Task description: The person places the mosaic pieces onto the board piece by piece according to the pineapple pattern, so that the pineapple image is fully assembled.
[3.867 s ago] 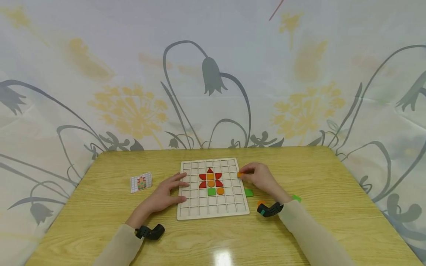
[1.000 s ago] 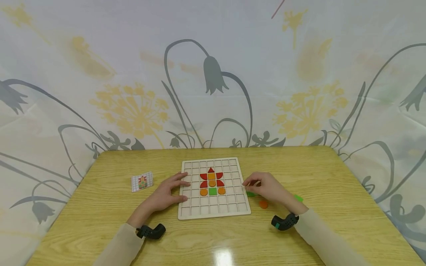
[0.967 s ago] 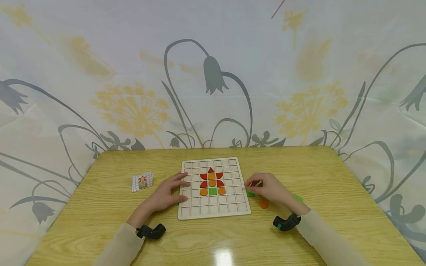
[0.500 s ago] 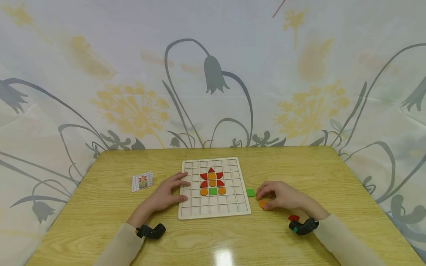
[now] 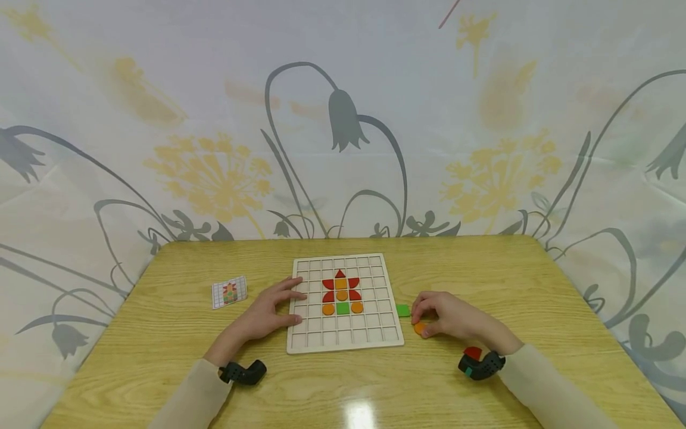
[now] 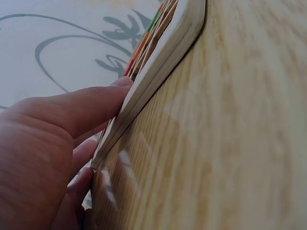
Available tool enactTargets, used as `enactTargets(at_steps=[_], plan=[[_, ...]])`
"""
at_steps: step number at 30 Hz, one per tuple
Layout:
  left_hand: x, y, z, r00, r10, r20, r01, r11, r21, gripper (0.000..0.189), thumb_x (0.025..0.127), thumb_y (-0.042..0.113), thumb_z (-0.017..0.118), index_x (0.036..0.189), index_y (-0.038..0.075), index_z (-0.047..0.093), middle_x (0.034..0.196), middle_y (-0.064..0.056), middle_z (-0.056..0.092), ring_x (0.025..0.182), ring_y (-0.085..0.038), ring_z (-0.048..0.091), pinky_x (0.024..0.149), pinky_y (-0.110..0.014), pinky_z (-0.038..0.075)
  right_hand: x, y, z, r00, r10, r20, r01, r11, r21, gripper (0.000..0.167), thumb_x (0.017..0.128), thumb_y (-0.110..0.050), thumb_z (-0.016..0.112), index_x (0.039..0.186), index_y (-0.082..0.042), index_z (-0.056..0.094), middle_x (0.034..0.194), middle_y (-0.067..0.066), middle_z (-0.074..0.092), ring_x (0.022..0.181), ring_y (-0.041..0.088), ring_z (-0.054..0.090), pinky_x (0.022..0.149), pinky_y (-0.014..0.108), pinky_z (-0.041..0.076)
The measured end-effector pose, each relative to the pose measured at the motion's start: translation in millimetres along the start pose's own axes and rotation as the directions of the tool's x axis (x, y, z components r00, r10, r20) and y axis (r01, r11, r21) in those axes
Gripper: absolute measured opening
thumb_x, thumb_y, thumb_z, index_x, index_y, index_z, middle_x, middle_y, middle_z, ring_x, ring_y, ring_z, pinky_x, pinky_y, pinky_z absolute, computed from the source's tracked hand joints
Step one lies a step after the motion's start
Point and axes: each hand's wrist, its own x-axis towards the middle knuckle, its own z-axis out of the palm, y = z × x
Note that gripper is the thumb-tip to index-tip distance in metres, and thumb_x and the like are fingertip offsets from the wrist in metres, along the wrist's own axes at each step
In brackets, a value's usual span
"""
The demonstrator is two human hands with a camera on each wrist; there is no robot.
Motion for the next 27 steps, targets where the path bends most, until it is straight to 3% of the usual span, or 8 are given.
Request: enactTargets(at_steps=[8, 15, 27], plan=[[0.7, -0.4, 0.8, 1.0, -0.001, -0.002, 0.001, 1.0, -0.005, 0.039, 0.09, 0.025, 0.075, 0.126, 0.009, 0.068, 0.156, -0.015, 0.038, 0.146, -0.041, 0.025, 0.111, -0.065, 0.023, -1.9, -1.4, -0.7, 1.0, 0.011, -0.023, -0.009, 0.997, 0.072, 0.019, 0.084, -0.005, 0.079, 0.095, -0.016, 0.067, 0.1, -0.005, 0.062, 0.094, 0.013, 0.059, 0.084, 0.03, 0.052], [0.2, 0.1, 0.7, 1.0, 0.005, -0.006, -0.005, 1.0, -0.004, 0.039, 0.09, 0.024, 0.075, 0.126, 0.008, 0.068, 0.155, -0.016, 0.038, 0.145, -0.042, 0.025, 0.111, -0.066, 0.023, -3.0, -0.6, -4.3, 0.999, 0.012, -0.045, -0.009, 0.998, 0.065, 0.012, 0.089, -0.006, 0.075, 0.093, -0.014, 0.067, 0.088, -0.005, 0.064, 0.078, 0.011, 0.057, 0.07, 0.027, 0.051], [0.3, -1.1, 0.4, 1.0, 0.004, -0.007, -0.004, 1.0, 0.0, 0.039, 0.09, 0.024, 0.075, 0.126, 0.008, 0.068, 0.155, -0.016, 0.039, 0.146, -0.041, 0.025, 0.111, -0.065, 0.024, 3.9, -3.3, 4.0, 0.974, 0.01, -0.228, 0.007, 0.997, 0.075, 0.009, 0.089, -0.006, 0.075, 0.096, -0.011, 0.071, 0.094, -0.002, 0.068, 0.083, 0.011, 0.062, 0.073, 0.026, 0.053]])
